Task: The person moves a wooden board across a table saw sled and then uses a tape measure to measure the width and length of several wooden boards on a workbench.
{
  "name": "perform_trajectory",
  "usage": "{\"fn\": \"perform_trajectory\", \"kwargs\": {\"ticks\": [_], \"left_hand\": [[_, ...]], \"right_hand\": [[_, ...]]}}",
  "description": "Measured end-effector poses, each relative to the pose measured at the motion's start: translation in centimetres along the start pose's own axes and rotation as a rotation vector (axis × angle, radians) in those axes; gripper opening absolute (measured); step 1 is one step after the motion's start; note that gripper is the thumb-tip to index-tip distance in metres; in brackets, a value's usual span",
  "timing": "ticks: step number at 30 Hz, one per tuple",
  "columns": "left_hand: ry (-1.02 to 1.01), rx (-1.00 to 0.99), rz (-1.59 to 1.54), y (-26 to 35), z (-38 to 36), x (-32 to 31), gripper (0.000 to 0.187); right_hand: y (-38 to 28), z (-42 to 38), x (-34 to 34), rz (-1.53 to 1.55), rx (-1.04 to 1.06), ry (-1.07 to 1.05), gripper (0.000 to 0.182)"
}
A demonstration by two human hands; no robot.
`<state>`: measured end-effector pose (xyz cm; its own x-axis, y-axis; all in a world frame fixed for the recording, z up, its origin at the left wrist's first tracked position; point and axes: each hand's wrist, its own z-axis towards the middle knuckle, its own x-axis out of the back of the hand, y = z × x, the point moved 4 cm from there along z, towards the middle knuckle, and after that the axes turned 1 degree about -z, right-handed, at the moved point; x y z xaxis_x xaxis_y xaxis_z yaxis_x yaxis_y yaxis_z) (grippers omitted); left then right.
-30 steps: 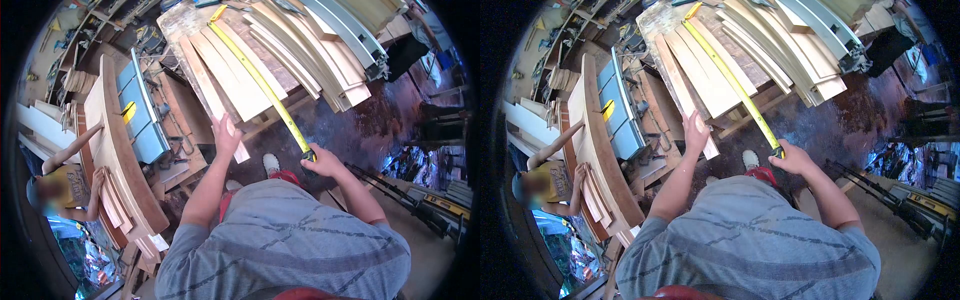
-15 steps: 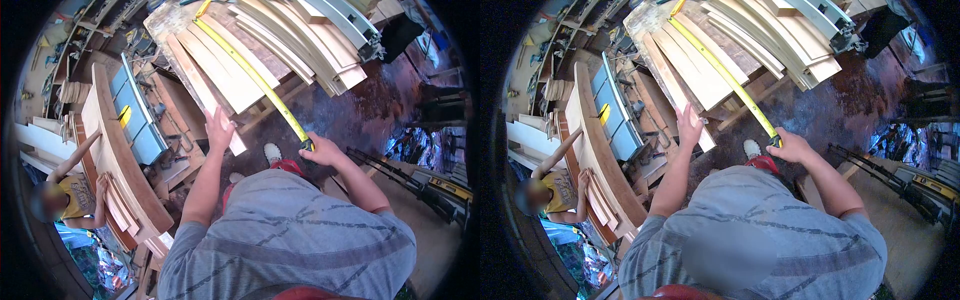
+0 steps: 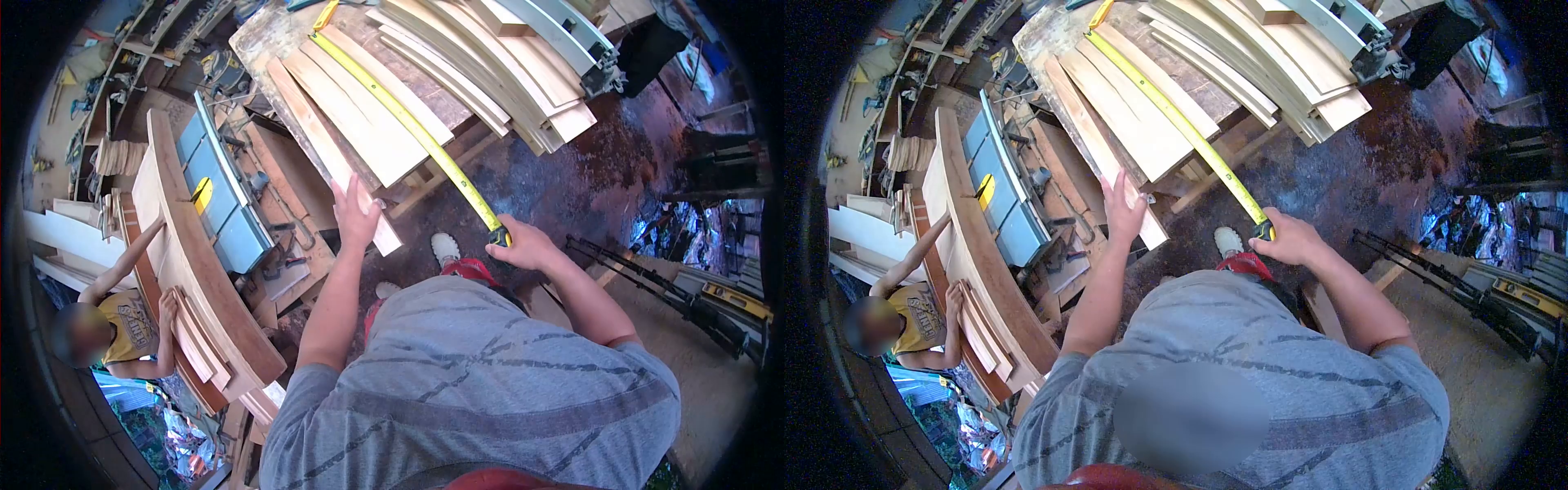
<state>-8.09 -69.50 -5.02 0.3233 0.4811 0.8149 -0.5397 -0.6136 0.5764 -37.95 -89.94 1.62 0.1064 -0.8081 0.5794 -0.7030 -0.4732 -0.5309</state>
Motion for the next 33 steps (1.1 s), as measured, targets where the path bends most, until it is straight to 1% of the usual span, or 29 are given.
{"fn": "perform_trajectory", "kwargs": {"ticks": [2,4,14,16,23,29,32,33], "left_hand": [[0.018,-0.023,-0.009,0.08,0.35,0.06,0.080],[-0.020,0.015,-0.002,-0.37,0.21,-0.20,0.080],[-0.035,0.039,-0.009,-0.11,0.14,0.02,0.079],[-0.050,0.062,-0.010,0.06,0.10,0.13,0.079],[-0.027,0.051,-0.023,-0.28,0.10,-0.07,0.079],[-0.021,0.041,-0.035,-0.33,-0.05,0.00,0.080],[-0.022,0.050,-0.034,-0.16,-0.18,0.01,0.080],[-0.006,0.022,0.002,0.17,-0.13,0.21,0.078]], "right_hand": [[-0.08,0.06,0.18,-0.001,0.006,0.009,0.075],[0.43,0.24,-0.30,-0.010,0.021,0.027,0.076],[-0.05,0.12,-0.08,-0.004,0.018,0.022,0.076],[-0.17,0.00,0.05,-0.010,-0.010,0.009,0.076],[-0.03,0.13,-0.43,0.046,0.028,0.014,0.077],[0.22,-0.50,-0.53,0.114,0.114,0.083,0.076],[0.31,-0.63,-0.49,0.087,0.065,0.028,0.077],[0.29,-0.61,-0.45,0.085,0.065,0.028,0.077]]}}
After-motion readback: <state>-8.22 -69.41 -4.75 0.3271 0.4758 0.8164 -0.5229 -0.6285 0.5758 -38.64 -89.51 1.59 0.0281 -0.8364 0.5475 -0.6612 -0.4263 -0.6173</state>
